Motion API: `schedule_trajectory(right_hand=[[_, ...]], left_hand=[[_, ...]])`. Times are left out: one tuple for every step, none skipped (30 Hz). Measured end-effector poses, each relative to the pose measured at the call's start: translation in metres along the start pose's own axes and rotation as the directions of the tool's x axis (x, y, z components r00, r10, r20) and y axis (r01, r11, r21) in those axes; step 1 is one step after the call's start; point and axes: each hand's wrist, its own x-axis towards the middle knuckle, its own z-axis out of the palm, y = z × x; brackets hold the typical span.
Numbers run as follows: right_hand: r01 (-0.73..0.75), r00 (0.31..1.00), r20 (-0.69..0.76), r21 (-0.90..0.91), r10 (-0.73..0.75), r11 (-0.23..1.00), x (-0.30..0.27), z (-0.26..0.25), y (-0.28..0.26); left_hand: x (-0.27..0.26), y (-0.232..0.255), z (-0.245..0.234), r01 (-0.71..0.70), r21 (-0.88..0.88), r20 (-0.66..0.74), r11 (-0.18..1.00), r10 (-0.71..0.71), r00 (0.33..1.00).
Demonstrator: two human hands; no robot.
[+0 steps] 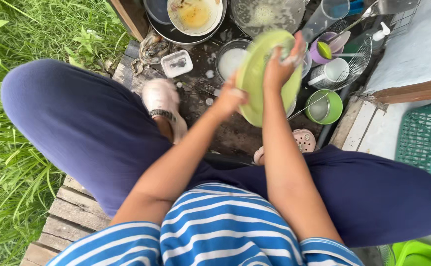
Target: The person washes various dishes, including plates, bowls, a pan, and a wok, using a scrub pad and soapy water in a basin.
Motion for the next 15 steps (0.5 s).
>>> schedule_trajectory(right_hand=[[0.001,0.998,0.062,0.145,-0.010,0.989,0.000,-0.003,-0.014],[-0.011,0.990,0.135,0.287,-0.029,0.958,-0.005,-0.008,-0.026],[-0.037,0.978,0.204,0.421,-0.055,0.906,-0.015,-0.013,-0.036],[-0.092,0.938,0.344,0.377,-0.047,0.922,-0.029,-0.016,-0.045],[-0.137,0.879,0.476,0.325,-0.036,0.936,-0.044,-0.021,-0.050],[-0.167,0.809,0.587,0.275,-0.027,0.947,-0.052,-0.021,-0.053],[-0.059,0.768,0.637,0.171,-0.065,0.984,-0.057,-0.023,-0.052],[0.052,0.731,0.678,0.060,-0.079,0.997,-0.061,-0.027,-0.048],[0.057,0.773,0.633,-0.019,-0.032,0.998,-0.058,-0.025,-0.041],[0.061,0.816,0.579,-0.101,0.009,0.993,-0.049,-0.024,-0.029],[0.059,0.854,0.518,-0.182,0.045,0.981,-0.037,-0.023,-0.017],[0.034,0.923,0.382,-0.216,0.052,0.976,-0.027,-0.019,-0.006],[0.007,0.970,0.236,-0.243,0.052,0.970,-0.017,-0.016,0.004],[-0.028,0.995,0.081,-0.275,0.052,0.961,-0.009,-0.013,0.015],[-0.060,0.988,0.129,-0.150,0.080,0.987,-0.005,0.001,0.023]], left_hand=[[-0.007,-0.011,0.014,0.030,-0.111,0.044,0.993,-0.025,0.999],[-0.004,-0.012,0.016,-0.040,-0.106,0.053,0.994,0.046,0.998],[0.004,-0.009,0.013,-0.109,-0.102,0.062,0.989,0.116,0.991],[0.010,-0.003,0.008,-0.179,-0.096,0.069,0.979,0.186,0.980],[0.014,0.006,-0.002,-0.226,-0.042,-0.023,0.973,0.225,0.974],[0.024,0.022,-0.019,-0.272,0.021,-0.099,0.962,0.273,0.957],[0.032,0.037,-0.033,-0.313,0.087,-0.171,0.946,0.324,0.930],[0.034,0.045,-0.043,-0.264,0.025,-0.208,0.964,0.263,0.942],[0.033,0.048,-0.054,-0.214,-0.038,-0.239,0.976,0.199,0.950],[0.037,0.043,-0.058,-0.165,-0.107,-0.260,0.980,0.133,0.956],[0.042,0.026,-0.052,-0.139,-0.015,-0.237,0.990,0.132,0.962],[0.046,0.007,-0.047,-0.121,0.084,-0.223,0.989,0.137,0.965],[0.047,-0.016,-0.040,-0.059,0.026,-0.126,0.998,0.062,0.990],[0.048,-0.039,-0.034,0.017,-0.026,-0.015,1.000,-0.017,1.000],[0.053,-0.056,-0.036,0.024,-0.072,0.031,0.997,-0.022,0.999]])
